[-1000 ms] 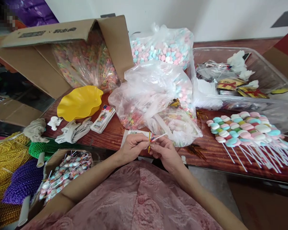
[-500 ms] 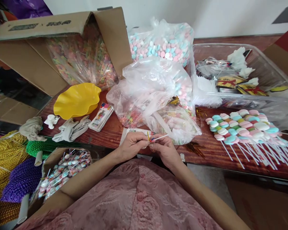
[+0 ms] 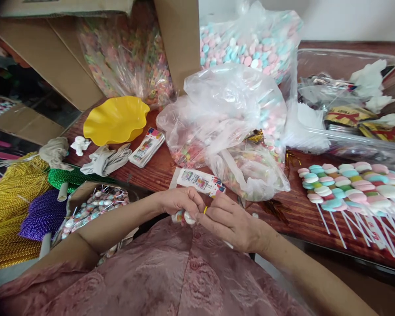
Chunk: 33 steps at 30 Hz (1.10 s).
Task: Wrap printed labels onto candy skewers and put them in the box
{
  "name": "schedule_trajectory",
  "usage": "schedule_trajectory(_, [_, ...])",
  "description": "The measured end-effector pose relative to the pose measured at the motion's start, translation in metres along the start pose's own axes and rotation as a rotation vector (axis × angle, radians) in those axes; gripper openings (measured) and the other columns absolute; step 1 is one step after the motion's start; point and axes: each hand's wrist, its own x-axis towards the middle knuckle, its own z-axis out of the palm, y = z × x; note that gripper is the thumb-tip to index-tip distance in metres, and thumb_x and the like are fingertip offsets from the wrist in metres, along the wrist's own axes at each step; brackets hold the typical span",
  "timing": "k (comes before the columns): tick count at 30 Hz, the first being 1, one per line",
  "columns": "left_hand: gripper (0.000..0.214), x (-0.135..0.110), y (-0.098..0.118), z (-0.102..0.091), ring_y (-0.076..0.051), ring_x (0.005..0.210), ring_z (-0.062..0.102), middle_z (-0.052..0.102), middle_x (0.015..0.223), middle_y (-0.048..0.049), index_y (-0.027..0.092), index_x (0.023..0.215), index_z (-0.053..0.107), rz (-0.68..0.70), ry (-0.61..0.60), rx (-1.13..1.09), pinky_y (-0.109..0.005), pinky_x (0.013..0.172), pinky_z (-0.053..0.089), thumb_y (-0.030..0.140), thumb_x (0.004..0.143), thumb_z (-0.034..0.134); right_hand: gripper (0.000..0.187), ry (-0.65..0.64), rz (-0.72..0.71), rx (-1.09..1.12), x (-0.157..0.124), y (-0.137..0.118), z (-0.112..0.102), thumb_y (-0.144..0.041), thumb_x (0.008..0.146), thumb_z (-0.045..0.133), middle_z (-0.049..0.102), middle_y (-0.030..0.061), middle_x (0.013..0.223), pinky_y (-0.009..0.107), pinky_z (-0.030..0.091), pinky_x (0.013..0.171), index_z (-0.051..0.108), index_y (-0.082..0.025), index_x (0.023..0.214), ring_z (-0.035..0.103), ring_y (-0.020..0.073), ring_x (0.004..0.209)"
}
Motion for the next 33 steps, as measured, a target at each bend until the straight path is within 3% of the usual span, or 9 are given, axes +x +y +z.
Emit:
schedule_trajectory(3, [0.01, 0.0, -0.003, 0.0, -0.011, 0.036, 0.052, 0.066, 0.05, -0.0017, 0.015, 0.058, 0.073, -0.05, -0.089, 0.037, -0.02, 0.035, 0.042, 0.017, 0.049, 0.073, 0.031, -0.085, -0.047, -0.005, 0.01, -0.005, -0.01, -0.01, 0.096, 0.044, 0.068, 0.0086, 0.086, 0.038, 0.052, 0.075, 0.063, -0.015, 0.12, 0.062, 0.0202, 0.083])
schedule_trajectory(8, [0.014, -0.003, 0.0, 0.003, -0.013, 0.042, 0.056, 0.069, 0.055, -0.004, 0.015, 0.062, 0.075, -0.065, -0.171, 0.046, -0.021, 0.036, 0.044, 0.018, 0.049, 0.08, 0.018, -0.094, -0.042, -0.048, 0.021, -0.005, -0.015, -0.011, 0.095, 0.048, 0.069, 0.0046, 0.083, 0.033, 0.051, 0.069, 0.065, -0.018, 0.099, 0.058, 0.0165, 0.075])
schedule_trajectory(13, [0.019, -0.005, 0.004, 0.006, -0.014, 0.039, 0.054, 0.066, 0.05, -0.0055, 0.014, 0.057, 0.074, -0.08, -0.227, 0.053, -0.024, 0.035, 0.042, 0.022, 0.045, 0.087, 0.018, -0.044, -0.096, 0.005, 0.018, -0.002, -0.008, -0.016, 0.097, 0.048, 0.071, 0.0034, 0.09, 0.033, 0.052, 0.074, 0.064, -0.022, 0.095, 0.064, 0.0155, 0.083])
schedule_trajectory(20, [0.031, -0.003, 0.004, 0.007, -0.015, 0.04, 0.053, 0.065, 0.05, -0.0049, 0.014, 0.058, 0.073, -0.065, -0.254, 0.064, -0.026, 0.038, 0.044, 0.03, 0.041, 0.093, 0.018, -0.025, -0.033, -0.015, 0.019, -0.008, 0.006, -0.014, 0.098, 0.043, 0.068, 0.0046, 0.08, 0.033, 0.049, 0.064, 0.058, -0.021, 0.093, 0.059, 0.0165, 0.074])
schedule_trajectory(24, [0.037, -0.001, 0.014, -0.009, -0.017, 0.053, 0.062, 0.071, 0.062, -0.0044, 0.016, 0.068, 0.076, -0.05, -0.327, 0.229, -0.028, 0.049, 0.051, 0.04, 0.046, 0.094, 0.018, -0.087, -0.048, -0.027, 0.021, -0.008, 0.003, -0.013, 0.096, 0.04, 0.067, 0.0045, 0.077, 0.034, 0.047, 0.062, 0.056, -0.02, 0.095, 0.057, 0.017, 0.069])
schedule_trajectory(27, [0.043, -0.008, 0.034, -0.031, -0.02, 0.063, 0.066, 0.074, 0.073, -0.0067, 0.015, 0.077, 0.078, -0.048, -0.362, 0.442, -0.029, 0.056, 0.054, 0.051, 0.055, 0.088, 0.021, -0.096, -0.054, -0.109, 0.022, -0.012, -0.007, -0.011, 0.094, 0.038, 0.066, 0.0053, 0.078, 0.034, 0.046, 0.064, 0.057, -0.019, 0.098, 0.057, 0.0176, 0.071])
schedule_trajectory(30, [0.04, -0.032, 0.065, -0.031, -0.017, 0.064, 0.065, 0.073, 0.074, -0.0061, 0.014, 0.082, 0.076, 0.14, -0.183, 0.689, -0.026, 0.057, 0.052, 0.05, 0.066, 0.082, 0.02, -0.129, -0.046, -0.262, 0.023, -0.014, -0.011, -0.008, 0.092, 0.039, 0.064, 0.0051, 0.076, 0.033, 0.044, 0.064, 0.057, -0.017, 0.092, 0.055, 0.0174, 0.07])
schedule_trajectory(33, [0.019, -0.059, 0.088, 0.006, -0.015, 0.072, 0.065, 0.071, 0.08, -0.0039, 0.017, 0.084, 0.073, 0.655, 0.185, 1.009, -0.026, 0.068, 0.051, 0.036, 0.079, 0.073, 0.02, -0.1, 0.058, -0.372, 0.024, -0.002, -0.007, -0.007, 0.089, 0.039, 0.061, 0.0054, 0.072, 0.032, 0.041, 0.061, 0.056, -0.017, 0.084, 0.053, 0.0177, 0.067])
